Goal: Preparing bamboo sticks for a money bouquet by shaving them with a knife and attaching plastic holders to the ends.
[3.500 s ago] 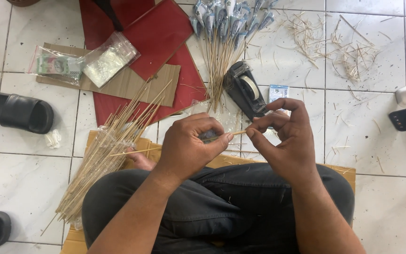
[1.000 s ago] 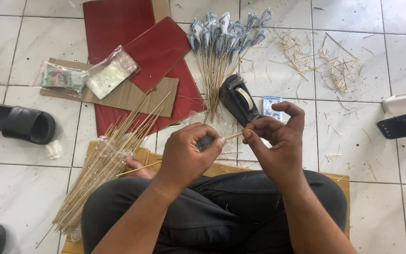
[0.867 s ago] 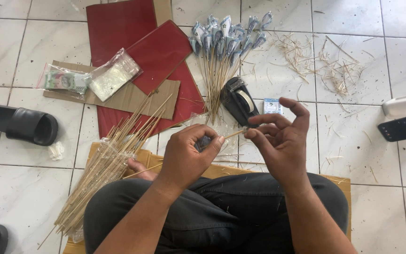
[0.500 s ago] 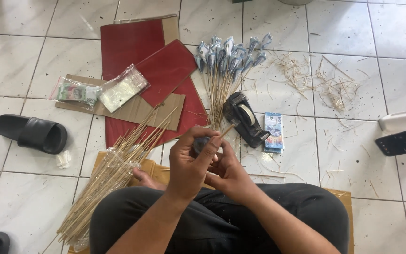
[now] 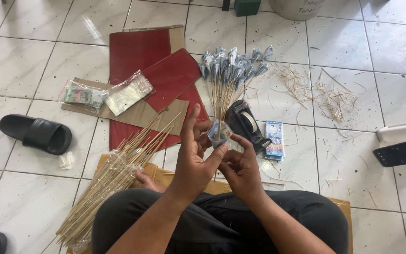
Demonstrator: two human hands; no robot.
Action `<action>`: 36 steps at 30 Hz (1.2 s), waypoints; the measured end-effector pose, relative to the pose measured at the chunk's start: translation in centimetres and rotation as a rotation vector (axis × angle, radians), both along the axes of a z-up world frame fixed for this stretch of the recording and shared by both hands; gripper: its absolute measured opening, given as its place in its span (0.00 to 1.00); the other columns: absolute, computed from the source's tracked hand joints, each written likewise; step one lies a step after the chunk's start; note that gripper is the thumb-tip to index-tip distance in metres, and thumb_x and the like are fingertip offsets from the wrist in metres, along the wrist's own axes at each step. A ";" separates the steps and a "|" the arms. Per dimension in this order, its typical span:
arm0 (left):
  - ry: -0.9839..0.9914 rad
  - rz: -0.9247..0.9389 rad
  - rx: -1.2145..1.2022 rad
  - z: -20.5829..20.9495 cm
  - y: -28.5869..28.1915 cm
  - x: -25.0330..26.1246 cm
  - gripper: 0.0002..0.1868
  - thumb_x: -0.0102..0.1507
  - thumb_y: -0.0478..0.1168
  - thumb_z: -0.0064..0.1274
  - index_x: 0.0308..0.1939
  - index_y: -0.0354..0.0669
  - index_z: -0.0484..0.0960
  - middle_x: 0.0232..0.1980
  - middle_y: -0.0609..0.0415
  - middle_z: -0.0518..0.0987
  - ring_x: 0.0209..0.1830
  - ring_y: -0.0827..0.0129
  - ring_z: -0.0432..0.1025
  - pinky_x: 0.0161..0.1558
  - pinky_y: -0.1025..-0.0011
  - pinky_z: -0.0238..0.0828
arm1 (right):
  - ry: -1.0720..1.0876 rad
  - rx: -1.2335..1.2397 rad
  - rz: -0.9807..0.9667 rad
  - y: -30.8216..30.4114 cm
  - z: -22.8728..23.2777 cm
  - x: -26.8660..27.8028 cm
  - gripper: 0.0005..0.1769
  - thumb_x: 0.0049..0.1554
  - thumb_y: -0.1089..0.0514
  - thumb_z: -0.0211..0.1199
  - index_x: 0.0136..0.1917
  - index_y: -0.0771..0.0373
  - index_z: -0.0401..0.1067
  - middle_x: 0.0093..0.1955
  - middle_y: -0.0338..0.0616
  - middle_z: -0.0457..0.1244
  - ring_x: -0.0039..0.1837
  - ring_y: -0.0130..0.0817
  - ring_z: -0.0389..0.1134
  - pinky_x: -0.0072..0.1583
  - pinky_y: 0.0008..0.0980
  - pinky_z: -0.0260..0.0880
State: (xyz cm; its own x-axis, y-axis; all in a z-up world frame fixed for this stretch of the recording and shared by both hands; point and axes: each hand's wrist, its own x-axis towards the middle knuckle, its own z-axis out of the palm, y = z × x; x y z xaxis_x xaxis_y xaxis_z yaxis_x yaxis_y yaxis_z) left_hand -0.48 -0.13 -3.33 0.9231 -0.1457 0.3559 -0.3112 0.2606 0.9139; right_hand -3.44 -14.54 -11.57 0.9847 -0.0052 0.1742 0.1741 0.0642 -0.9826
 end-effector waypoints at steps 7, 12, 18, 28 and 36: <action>0.112 -0.013 0.130 1.4 0.1 0.1 0.28 0.61 0.32 0.61 0.65 0.34 0.73 0.52 0.39 0.81 0.56 0.44 0.79 0.57 0.49 0.73 | -0.066 -0.072 -0.079 -0.4 0.4 -0.1 0.42 0.55 0.69 0.66 0.77 0.68 0.49 0.45 0.56 0.73 0.48 0.46 0.77 0.46 0.43 0.82; 0.067 0.012 0.325 1.0 0.3 0.3 0.21 0.56 0.35 0.68 0.54 0.43 0.84 0.44 0.48 0.85 0.49 0.49 0.82 0.53 0.56 0.75 | -0.106 -0.095 -0.106 -0.5 1.2 -0.1 0.38 0.56 0.69 0.65 0.75 0.67 0.51 0.46 0.56 0.74 0.50 0.49 0.77 0.47 0.47 0.82; -0.028 0.050 0.321 2.3 0.1 -0.1 0.15 0.58 0.29 0.64 0.49 0.35 0.84 0.42 0.36 0.85 0.47 0.38 0.81 0.51 0.48 0.75 | -0.136 -0.093 -0.111 -0.7 1.1 -0.1 0.39 0.56 0.68 0.65 0.75 0.67 0.50 0.48 0.56 0.73 0.52 0.50 0.77 0.49 0.47 0.81; -0.138 0.162 0.212 2.7 0.6 -0.5 0.18 0.58 0.29 0.65 0.51 0.35 0.82 0.45 0.37 0.85 0.53 0.41 0.80 0.55 0.46 0.75 | -0.179 -0.174 -0.109 -1.4 -0.2 0.3 0.36 0.56 0.67 0.67 0.73 0.68 0.53 0.49 0.61 0.73 0.52 0.58 0.76 0.51 0.55 0.80; -0.224 0.183 0.213 2.6 1.0 -1.0 0.14 0.59 0.29 0.64 0.48 0.35 0.83 0.42 0.38 0.85 0.48 0.39 0.81 0.49 0.45 0.80 | -0.185 -0.244 -0.125 -1.3 0.5 0.1 0.33 0.56 0.69 0.65 0.72 0.66 0.57 0.50 0.63 0.73 0.56 0.62 0.74 0.53 0.61 0.77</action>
State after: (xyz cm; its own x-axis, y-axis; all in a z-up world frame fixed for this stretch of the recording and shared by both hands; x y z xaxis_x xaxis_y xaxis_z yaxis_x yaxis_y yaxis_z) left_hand -1.49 0.84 -0.69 0.8434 -0.0774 0.5317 -0.5337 -0.0070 0.8456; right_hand -3.38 -15.81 -11.11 0.9307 -0.0599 0.3610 0.3427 -0.2027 -0.9173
